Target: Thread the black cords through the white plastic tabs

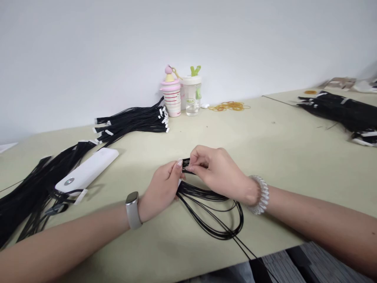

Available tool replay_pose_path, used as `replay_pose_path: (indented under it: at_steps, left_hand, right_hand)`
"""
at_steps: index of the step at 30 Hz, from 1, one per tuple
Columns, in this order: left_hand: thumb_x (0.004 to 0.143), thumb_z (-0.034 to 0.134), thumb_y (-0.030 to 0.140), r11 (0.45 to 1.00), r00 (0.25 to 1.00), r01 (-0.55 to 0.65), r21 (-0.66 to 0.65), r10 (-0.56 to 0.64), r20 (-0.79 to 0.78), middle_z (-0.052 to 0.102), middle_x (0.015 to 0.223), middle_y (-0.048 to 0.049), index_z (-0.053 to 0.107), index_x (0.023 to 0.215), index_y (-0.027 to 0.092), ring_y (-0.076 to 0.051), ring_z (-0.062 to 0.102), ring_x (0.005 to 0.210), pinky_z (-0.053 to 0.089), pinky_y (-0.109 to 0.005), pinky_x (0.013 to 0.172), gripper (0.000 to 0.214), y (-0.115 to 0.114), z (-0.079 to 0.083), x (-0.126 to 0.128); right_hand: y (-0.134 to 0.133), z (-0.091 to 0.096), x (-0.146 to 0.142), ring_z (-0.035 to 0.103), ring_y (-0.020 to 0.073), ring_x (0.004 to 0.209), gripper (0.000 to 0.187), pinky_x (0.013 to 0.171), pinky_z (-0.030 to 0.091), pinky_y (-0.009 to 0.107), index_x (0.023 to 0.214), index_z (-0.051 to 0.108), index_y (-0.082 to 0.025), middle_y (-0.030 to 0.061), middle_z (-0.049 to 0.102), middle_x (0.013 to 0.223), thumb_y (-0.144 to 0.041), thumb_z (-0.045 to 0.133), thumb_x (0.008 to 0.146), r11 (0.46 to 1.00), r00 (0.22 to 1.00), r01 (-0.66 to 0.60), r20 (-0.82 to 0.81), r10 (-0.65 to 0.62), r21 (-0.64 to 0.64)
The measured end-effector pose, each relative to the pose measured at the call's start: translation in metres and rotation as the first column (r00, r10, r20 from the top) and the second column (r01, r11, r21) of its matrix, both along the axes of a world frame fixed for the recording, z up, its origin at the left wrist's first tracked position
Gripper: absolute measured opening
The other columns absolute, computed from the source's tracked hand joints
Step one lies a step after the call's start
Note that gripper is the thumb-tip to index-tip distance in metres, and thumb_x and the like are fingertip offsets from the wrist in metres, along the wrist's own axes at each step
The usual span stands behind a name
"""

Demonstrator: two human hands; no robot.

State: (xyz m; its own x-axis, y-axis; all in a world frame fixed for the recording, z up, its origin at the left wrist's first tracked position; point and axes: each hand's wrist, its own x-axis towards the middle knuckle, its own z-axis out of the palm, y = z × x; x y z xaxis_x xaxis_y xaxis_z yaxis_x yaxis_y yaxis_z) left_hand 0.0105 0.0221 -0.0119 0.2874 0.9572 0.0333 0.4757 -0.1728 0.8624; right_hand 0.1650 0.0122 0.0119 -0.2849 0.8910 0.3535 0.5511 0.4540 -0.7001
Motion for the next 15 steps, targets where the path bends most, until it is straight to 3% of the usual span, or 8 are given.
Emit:
replay_pose_path:
  at_steps: [7,12,13,15]
  left_hand:
    - [0.082,0.034,0.048,0.997,0.994,-0.063,-0.044,0.067,0.086,0.039,0.052,0.0051,0.046,0.064,0.018,-0.007,0.042,0.038,0.038,-0.017,0.031,0.037,-0.001,0.0,-0.002]
    - [0.081,0.037,0.045,0.988,0.974,-0.138,-0.074,0.149,0.168,0.042,0.055,0.0043,0.045,0.065,0.018,-0.008,0.043,0.042,0.039,-0.017,0.031,0.033,0.002,-0.002,-0.004]
    - [0.081,0.037,0.044,0.987,0.972,-0.149,-0.068,0.159,0.176,0.042,0.055,0.0043,0.046,0.065,0.018,-0.008,0.043,0.042,0.039,-0.017,0.032,0.032,0.002,-0.002,-0.004]
    - [0.081,0.037,0.043,0.985,0.967,-0.167,-0.054,0.174,0.186,0.042,0.054,0.0044,0.047,0.065,0.018,-0.008,0.042,0.041,0.038,-0.018,0.033,0.032,0.002,-0.001,-0.005]
  right_hand:
    - [0.012,0.004,0.019,0.055,0.0076,0.061,0.005,0.058,0.039,0.019,0.074,0.048,-0.017,-0.0028,0.058,0.064,-0.021,0.052,0.077,0.998,0.99,-0.06,0.129,0.063,-0.031]
    - [0.008,0.019,0.028,0.045,0.0092,0.063,0.029,0.056,0.035,0.021,0.072,0.046,-0.016,0.0005,0.052,0.072,-0.037,0.065,0.065,0.956,0.934,-0.005,0.344,-0.102,0.295]
    - [0.005,0.024,0.029,0.042,0.0083,0.059,0.029,0.053,0.033,0.02,0.068,0.045,-0.016,-0.0006,0.05,0.068,-0.04,0.063,0.067,0.954,0.926,-0.011,0.363,-0.102,0.298]
    - [-0.003,0.032,0.031,0.035,0.0061,0.049,0.032,0.046,0.028,0.019,0.058,0.043,-0.016,-0.0035,0.043,0.054,-0.042,0.055,0.074,0.987,0.907,-0.073,0.422,0.006,0.142]
